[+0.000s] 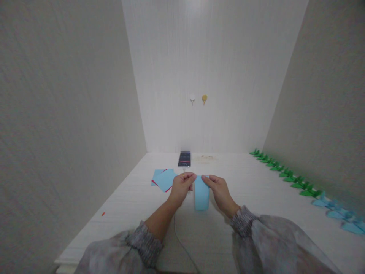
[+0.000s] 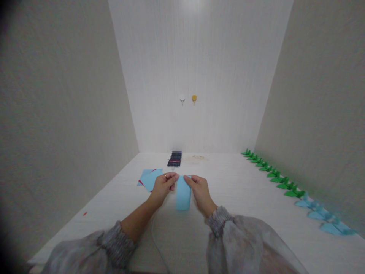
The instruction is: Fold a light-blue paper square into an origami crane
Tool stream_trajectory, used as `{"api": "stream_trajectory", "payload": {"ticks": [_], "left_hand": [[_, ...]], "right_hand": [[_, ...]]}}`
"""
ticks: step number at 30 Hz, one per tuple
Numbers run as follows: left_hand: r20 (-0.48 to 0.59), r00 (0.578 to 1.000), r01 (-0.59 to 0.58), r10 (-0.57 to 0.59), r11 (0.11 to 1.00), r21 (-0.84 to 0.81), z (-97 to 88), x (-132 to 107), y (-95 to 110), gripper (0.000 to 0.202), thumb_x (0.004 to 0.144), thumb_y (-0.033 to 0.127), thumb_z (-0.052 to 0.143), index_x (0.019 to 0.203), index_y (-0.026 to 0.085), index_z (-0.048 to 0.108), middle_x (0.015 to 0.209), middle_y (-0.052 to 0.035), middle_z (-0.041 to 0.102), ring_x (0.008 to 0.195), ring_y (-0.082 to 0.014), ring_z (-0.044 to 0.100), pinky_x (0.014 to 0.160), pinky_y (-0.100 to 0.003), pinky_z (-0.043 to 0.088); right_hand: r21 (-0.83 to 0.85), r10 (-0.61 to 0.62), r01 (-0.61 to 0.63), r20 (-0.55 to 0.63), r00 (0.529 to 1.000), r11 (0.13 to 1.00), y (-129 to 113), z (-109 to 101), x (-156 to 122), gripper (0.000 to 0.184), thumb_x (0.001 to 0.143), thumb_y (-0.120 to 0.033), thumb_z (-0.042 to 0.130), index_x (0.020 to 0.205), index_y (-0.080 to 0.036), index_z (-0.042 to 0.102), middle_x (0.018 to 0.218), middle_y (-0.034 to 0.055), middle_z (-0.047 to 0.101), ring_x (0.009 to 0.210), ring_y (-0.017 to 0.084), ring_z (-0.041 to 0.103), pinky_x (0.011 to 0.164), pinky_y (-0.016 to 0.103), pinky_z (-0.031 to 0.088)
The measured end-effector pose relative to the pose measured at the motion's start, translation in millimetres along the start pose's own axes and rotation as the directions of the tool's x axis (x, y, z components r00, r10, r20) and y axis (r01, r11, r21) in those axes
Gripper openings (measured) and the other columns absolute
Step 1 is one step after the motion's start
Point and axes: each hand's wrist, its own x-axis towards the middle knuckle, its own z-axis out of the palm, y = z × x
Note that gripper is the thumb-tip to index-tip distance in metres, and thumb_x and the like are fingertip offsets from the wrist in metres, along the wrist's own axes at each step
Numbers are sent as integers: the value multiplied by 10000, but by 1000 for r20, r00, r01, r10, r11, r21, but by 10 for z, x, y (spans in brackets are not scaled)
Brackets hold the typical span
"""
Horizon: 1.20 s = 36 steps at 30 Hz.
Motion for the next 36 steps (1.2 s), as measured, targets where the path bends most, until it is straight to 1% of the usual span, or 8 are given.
{"api": "stream_trajectory", "payload": {"ticks": [3,8,13,21,26,30,32,36], "left_hand": [[-21,1000,9,-8,1000,5,-6,9,-8,265,631,366,549,713,115,561,404,56,418,360,-39,347,386,-170,253],[-24,1000,7,-6,1000,12,-1,12,-2,260,629,364,549,712,118,552,407,55,423,356,-38,350,380,-166,255],[17,1000,8,-9,1000,26,-12,11,-19,236,627,348,547,678,118,546,391,51,425,349,-43,362,375,-166,262],[74,995,61,-67,996,71,-29,15,-38,258,553,358,606,643,121,560,440,42,454,336,-34,329,341,-171,249],[-27,999,32,-31,999,34,-48,42,-36,240,564,344,607,640,120,567,442,40,461,356,-37,346,365,-173,256],[-106,994,19,-18,1000,15,-62,57,-32,229,570,335,603,646,123,567,446,43,462,364,-38,354,378,-174,257],[-101,995,22,-22,1000,2,-63,61,-34,221,571,330,601,637,122,562,444,45,458,365,-40,356,379,-174,254],[-38,999,28,-29,999,-34,-53,57,-44,194,561,297,612,594,118,546,466,40,472,405,-46,390,422,-176,286]], "right_hand": [[27,-40,41,-34,999,999,32,-23,24,254,651,-365,553,638,-120,621,566,3,560,544,113,460,536,225,360],[62,-43,47,-75,996,997,70,-46,58,227,646,-339,563,683,-126,632,612,11,578,590,125,475,584,240,367],[-22,-45,43,-95,994,999,63,-60,64,235,639,-349,559,648,-121,618,573,0,552,554,112,445,540,224,349],[-182,-29,33,23,999,983,44,-63,67,282,646,-396,519,610,-129,602,505,-16,506,472,93,390,450,206,298],[-243,-11,20,41,999,970,26,-51,64,296,656,-415,498,625,-143,608,488,-24,491,452,90,371,421,199,264],[-279,-38,47,36,999,959,32,-56,77,275,662,-393,495,633,-148,619,520,-18,508,483,96,393,445,201,284],[-278,-39,45,28,999,959,36,-63,82,264,663,-381,494,639,-150,619,527,-16,510,496,99,399,455,202,291],[-226,14,-3,45,999,974,40,-69,79,245,647,-369,507,600,-148,603,489,-28,491,461,89,381,438,199,275]]}}
